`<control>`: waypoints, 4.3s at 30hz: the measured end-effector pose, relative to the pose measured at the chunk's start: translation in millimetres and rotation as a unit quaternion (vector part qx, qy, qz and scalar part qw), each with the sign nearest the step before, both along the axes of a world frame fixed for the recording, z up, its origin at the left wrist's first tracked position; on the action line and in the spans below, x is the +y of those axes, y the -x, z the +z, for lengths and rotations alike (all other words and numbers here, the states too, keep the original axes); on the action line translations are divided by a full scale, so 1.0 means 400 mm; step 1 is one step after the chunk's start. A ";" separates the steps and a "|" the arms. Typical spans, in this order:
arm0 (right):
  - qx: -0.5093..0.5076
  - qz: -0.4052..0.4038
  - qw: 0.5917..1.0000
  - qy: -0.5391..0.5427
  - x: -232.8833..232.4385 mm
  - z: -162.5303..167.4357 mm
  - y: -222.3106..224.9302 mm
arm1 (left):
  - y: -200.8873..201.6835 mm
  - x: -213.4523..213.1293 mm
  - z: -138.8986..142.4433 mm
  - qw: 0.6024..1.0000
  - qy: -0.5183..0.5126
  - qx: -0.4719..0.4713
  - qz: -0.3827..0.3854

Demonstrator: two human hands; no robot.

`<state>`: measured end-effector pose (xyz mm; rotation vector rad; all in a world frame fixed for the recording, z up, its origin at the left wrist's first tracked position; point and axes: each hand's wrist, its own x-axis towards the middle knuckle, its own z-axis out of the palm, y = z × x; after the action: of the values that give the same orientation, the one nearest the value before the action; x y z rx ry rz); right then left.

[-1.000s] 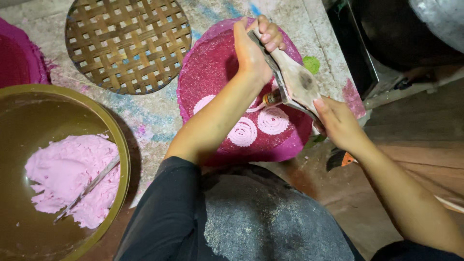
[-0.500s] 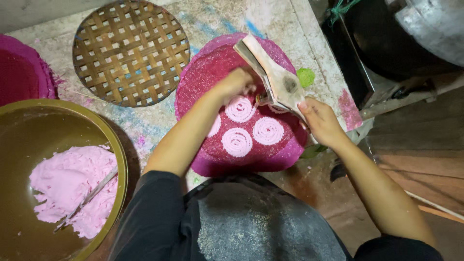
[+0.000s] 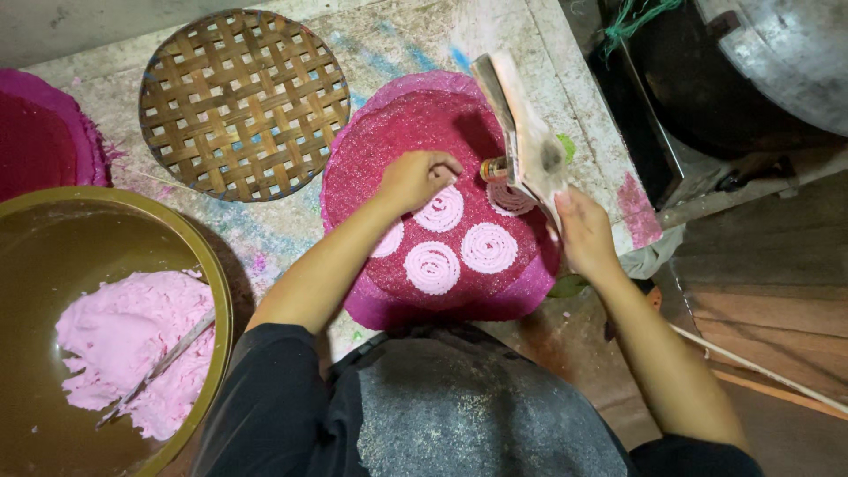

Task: The person scoops pink paste from a large bowl into a wooden hand press, then squeezes the press to pipe spiral rosettes onto a round pink base, adding rosettes one at a time and repositioning the press between them.

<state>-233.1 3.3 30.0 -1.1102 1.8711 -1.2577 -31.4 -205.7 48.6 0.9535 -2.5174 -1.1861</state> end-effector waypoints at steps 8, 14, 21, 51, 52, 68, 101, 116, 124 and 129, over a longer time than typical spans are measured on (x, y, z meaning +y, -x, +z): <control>-0.101 -0.031 0.993 0.059 0.105 -0.067 -0.027 | -0.023 -0.018 -0.056 0.969 0.235 -0.016 -0.074; -0.122 -0.041 0.988 0.086 0.166 -0.046 -0.039 | -0.062 -0.021 -0.055 0.947 0.309 -0.016 -0.084; 0.065 0.174 0.971 0.151 0.117 0.189 -0.032 | -0.098 0.069 0.161 0.938 0.246 0.179 -0.168; 0.531 0.503 0.493 0.471 -0.383 0.477 -0.799 | -1.535 0.206 -0.133 0.827 -0.496 0.159 0.209; 0.561 0.487 0.464 0.483 -0.416 0.486 -0.827 | -1.514 0.221 -0.171 0.771 -0.562 0.177 0.242; 0.539 0.639 0.549 0.003 -0.492 -0.042 -1.244 | -1.413 0.322 -0.083 0.763 0.099 0.393 0.504; 0.251 0.725 0.626 -0.140 -0.478 0.306 -1.125 | -1.469 0.279 -0.032 0.749 0.323 0.220 0.535; 0.652 0.599 0.455 0.097 -0.418 0.439 -1.377 | -1.332 0.255 0.072 0.869 0.087 0.247 0.419; 0.657 0.574 0.480 0.091 -0.410 0.584 -1.273 | -1.434 0.258 0.089 0.864 0.198 0.100 0.452; 0.667 0.571 0.440 0.190 -0.371 0.518 -1.424 | -1.399 0.244 0.074 0.858 0.256 0.191 0.402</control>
<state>336.5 -145.2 237.4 -3.3466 0.6507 0.3911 528.2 -107.9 78.4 1.2548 -1.6620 -0.3581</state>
